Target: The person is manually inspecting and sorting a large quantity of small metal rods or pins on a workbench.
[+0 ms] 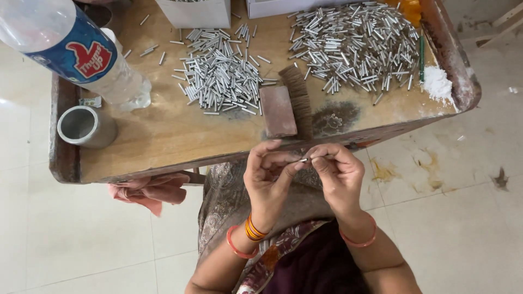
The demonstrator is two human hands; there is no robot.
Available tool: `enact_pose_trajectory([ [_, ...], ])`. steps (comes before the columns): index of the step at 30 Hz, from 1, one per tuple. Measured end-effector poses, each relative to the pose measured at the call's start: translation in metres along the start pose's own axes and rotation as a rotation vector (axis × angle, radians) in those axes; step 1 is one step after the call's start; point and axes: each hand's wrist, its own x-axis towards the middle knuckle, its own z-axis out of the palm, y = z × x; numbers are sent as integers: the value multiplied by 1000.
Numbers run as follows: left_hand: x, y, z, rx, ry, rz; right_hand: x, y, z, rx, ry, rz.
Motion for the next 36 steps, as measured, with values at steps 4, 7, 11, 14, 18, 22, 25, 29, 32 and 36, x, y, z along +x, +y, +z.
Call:
enact_pose_trajectory([
  [4, -1, 3, 2, -11, -9, 23, 0, -2, 4, -42, -5, -59],
  [7, -4, 1, 4, 0, 10, 58, 1, -7, 7, -74, -16, -83],
  [11, -4, -4, 3, 114, 30, 163, 7, -17, 3, -401, -43, -151],
  [14, -4, -10, -2, 241, 37, 278, 19, -32, 3, -643, -100, -256],
  [18, 1, -11, -9, 431, 65, 365, 43, -54, 5, -596, -373, -277],
  [22, 2, -13, -15, 414, 54, 342, 44, -64, 17, -575, -418, -70],
  [25, -1, -9, -17, 347, 41, 295, 36, -52, 13, -745, -346, -184],
  [29, -2, 0, -18, 250, 49, 212, 39, -54, 16, -567, -412, -94],
  [32, -2, 7, -17, 123, 52, 137, 39, -59, 17, -592, -424, -108],
  [36, -3, 11, -16, -46, 46, 55, 37, -59, 20, -592, -451, -163],
])
